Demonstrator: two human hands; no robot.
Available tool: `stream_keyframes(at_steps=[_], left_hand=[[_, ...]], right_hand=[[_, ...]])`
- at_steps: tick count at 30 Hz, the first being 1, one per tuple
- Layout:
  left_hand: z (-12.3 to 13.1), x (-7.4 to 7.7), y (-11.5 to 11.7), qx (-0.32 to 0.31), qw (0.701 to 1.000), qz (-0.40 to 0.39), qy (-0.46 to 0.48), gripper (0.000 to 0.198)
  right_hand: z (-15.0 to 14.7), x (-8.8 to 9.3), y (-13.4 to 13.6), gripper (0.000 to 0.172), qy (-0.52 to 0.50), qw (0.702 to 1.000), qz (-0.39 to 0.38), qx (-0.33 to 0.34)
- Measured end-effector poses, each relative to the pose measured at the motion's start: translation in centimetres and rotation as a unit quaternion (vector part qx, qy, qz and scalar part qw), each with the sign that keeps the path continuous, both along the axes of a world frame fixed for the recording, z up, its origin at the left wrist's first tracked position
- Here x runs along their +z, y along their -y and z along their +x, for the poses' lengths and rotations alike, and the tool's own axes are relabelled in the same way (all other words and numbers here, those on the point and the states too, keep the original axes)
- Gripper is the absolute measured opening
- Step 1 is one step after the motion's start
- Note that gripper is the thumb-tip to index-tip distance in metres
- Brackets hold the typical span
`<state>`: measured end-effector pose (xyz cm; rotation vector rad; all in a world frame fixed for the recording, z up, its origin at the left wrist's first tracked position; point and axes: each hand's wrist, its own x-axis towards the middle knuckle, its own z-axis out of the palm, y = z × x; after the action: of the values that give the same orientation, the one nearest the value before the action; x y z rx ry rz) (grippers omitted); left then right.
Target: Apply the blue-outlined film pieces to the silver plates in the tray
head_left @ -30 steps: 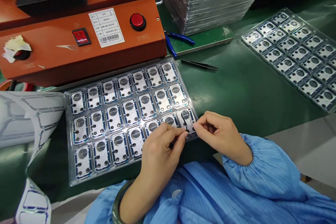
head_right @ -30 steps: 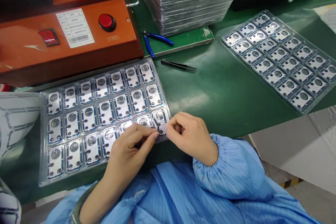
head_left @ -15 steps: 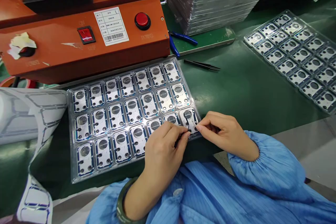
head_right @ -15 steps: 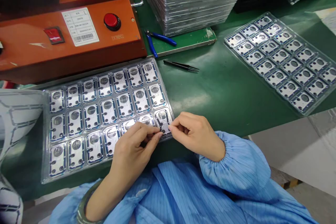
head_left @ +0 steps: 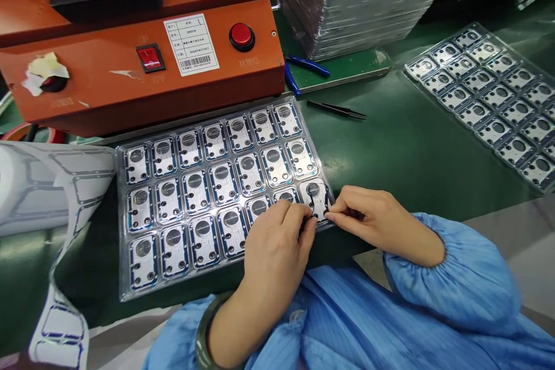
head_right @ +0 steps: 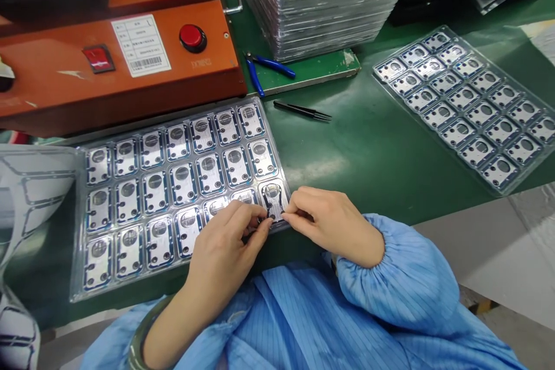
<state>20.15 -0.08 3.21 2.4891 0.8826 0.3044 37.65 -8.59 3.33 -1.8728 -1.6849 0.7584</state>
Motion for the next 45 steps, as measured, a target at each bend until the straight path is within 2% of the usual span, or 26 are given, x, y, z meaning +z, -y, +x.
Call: stream_keyframes(at_steps=[4,10,13,16,22,27,29,31,33,35,37,41,45], left_hand=[[-0.1,-0.2,0.1,-0.001,1.000,-0.001,0.016,0.004],[-1.0,-0.5,0.1,-0.025,0.996,-0.010,0.089,0.010],[-1.4,-0.5,0.1,-0.026,0.990,-0.023,0.136,0.013],[-1.7,-0.6,0.2,-0.015,0.986,-0.003,0.166,0.014],[-2.2,-0.7,0.2,0.005,0.974,0.034,0.224,0.029],[-2.9,-0.7,0.1,0.020,0.965,0.080,0.247,0.050],[-3.1,-0.7,0.1,0.054,0.960,0.091,0.260,0.062],[-3.3,-0.7,0.0,0.118,0.948,0.027,0.295,0.063],[-3.3,-0.5,-0.1,0.166,0.922,-0.119,0.328,0.051],[-3.2,-0.4,-0.3,0.170,0.883,-0.271,0.343,0.036],[-3.1,-0.3,-0.4,0.165,0.848,-0.354,0.359,0.029],[-2.8,-0.5,-0.3,0.201,0.809,-0.373,0.407,0.020],[-2.8,-0.3,-0.4,0.214,0.809,-0.370,0.403,0.017]], right_hand=[[-0.3,-0.2,0.3,0.011,-0.010,0.999,0.006,-0.030],[-1.4,0.4,0.8,0.009,-0.070,0.987,0.095,-0.108],[-2.1,0.7,0.6,0.008,-0.079,0.980,0.115,-0.144],[-2.7,0.8,0.5,0.006,-0.092,0.971,0.136,-0.174],[-3.3,0.5,0.4,0.005,-0.121,0.963,0.159,-0.180],[-3.9,0.3,-0.5,0.009,-0.155,0.950,0.222,-0.156],[-4.2,0.3,-1.1,0.011,-0.160,0.943,0.249,-0.155],[-4.4,0.4,-1.7,0.011,-0.162,0.938,0.264,-0.156],[-4.6,0.6,-2.2,0.010,-0.165,0.937,0.271,-0.146],[-4.8,0.6,-2.6,0.011,-0.165,0.938,0.277,-0.123],[-5.1,0.6,-2.9,0.011,-0.158,0.940,0.284,-0.099],[-5.6,0.1,-3.6,0.012,-0.128,0.944,0.294,-0.073],[-5.9,-0.3,-4.1,0.013,-0.101,0.947,0.298,-0.070]])
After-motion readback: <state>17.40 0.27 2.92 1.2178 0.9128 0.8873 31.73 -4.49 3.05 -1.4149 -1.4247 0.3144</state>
